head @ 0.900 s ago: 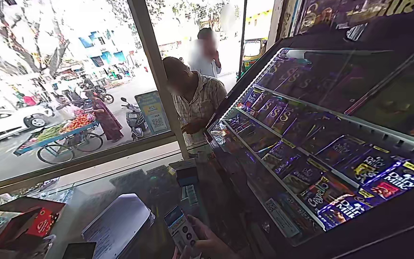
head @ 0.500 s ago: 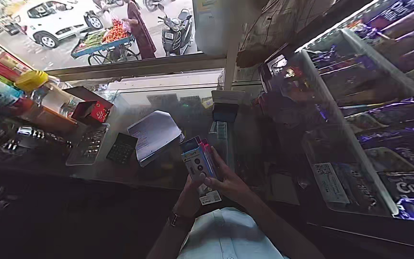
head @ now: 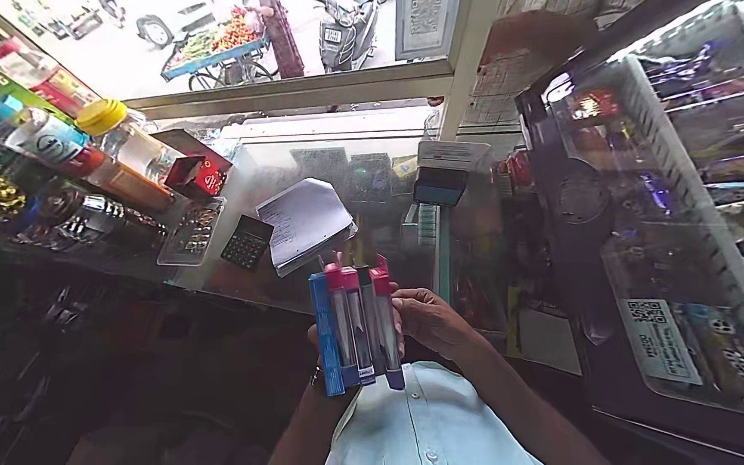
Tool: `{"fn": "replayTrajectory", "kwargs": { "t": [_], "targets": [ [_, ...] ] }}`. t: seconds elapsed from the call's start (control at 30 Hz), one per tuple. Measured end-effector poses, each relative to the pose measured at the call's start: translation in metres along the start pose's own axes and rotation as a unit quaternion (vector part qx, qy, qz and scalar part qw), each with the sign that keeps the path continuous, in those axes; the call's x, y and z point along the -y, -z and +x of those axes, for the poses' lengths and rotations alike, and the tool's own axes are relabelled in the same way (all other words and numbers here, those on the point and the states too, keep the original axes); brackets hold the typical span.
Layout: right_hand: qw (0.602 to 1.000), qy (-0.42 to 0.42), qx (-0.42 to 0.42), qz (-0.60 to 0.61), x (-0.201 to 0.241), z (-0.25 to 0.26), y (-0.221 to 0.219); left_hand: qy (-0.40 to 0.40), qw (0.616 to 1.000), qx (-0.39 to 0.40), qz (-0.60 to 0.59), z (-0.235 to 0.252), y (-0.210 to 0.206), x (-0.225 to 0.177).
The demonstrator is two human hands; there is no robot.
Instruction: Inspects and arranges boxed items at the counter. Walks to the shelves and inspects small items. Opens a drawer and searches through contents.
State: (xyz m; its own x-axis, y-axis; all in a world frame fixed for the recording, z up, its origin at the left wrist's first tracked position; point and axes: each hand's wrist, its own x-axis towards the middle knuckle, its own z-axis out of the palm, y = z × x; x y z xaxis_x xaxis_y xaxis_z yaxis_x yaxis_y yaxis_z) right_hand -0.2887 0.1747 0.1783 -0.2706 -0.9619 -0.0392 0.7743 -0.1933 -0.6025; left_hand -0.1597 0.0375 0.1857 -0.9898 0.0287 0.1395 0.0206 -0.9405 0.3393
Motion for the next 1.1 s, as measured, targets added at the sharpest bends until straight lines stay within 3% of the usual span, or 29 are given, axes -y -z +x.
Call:
{"fn": "replayTrajectory", "kwargs": {
  "t": [0.17,0.27,0.37,0.47,0.5,0.53,0.6,0.73,0.83,1.0,1.1],
  "targets": [
    [0.982,0.013,-0.023,0.188,-0.003,-0.012,-0.004,-0.032,0.988,-0.072,0.130,-0.027,-0.016,0.006],
    [0.949,0.026,0.095,0.301,-0.003,-0.028,-0.005,-0.021,0.997,-0.013,0.074,-0.050,0.015,0.010],
    [0.956,-0.031,0.154,0.246,-0.019,-0.031,-0.025,-0.045,0.997,-0.002,0.065,-0.068,0.018,0.018],
    [0.944,-0.061,0.202,0.252,-0.035,-0.021,-0.032,-0.098,0.990,-0.086,0.048,-0.078,-0.023,0.013],
    [0.949,-0.046,0.194,0.245,-0.037,-0.019,-0.034,-0.116,0.989,-0.070,0.055,-0.088,-0.016,0.012],
    [0.959,-0.022,0.171,0.225,-0.035,-0.018,-0.036,-0.120,0.989,-0.035,0.074,-0.098,0.003,0.012],
    [0.978,0.047,0.129,0.154,-0.023,-0.018,-0.041,-0.121,0.991,-0.043,0.030,-0.100,0.020,0.009],
    [0.988,0.147,0.039,-0.002,0.003,-0.001,-0.041,-0.234,0.953,-0.181,0.063,-0.116,0.044,-0.013],
    [0.989,0.118,0.020,-0.088,-0.007,0.019,-0.034,-0.277,0.933,-0.183,0.141,-0.125,0.055,-0.035],
    [0.974,0.092,0.002,-0.205,-0.023,0.049,-0.052,-0.277,0.941,-0.079,0.178,-0.135,0.024,-0.055],
    [0.943,-0.014,0.054,-0.327,-0.042,0.071,-0.071,-0.244,0.936,-0.153,0.203,-0.141,0.012,-0.064]
  ]
}}
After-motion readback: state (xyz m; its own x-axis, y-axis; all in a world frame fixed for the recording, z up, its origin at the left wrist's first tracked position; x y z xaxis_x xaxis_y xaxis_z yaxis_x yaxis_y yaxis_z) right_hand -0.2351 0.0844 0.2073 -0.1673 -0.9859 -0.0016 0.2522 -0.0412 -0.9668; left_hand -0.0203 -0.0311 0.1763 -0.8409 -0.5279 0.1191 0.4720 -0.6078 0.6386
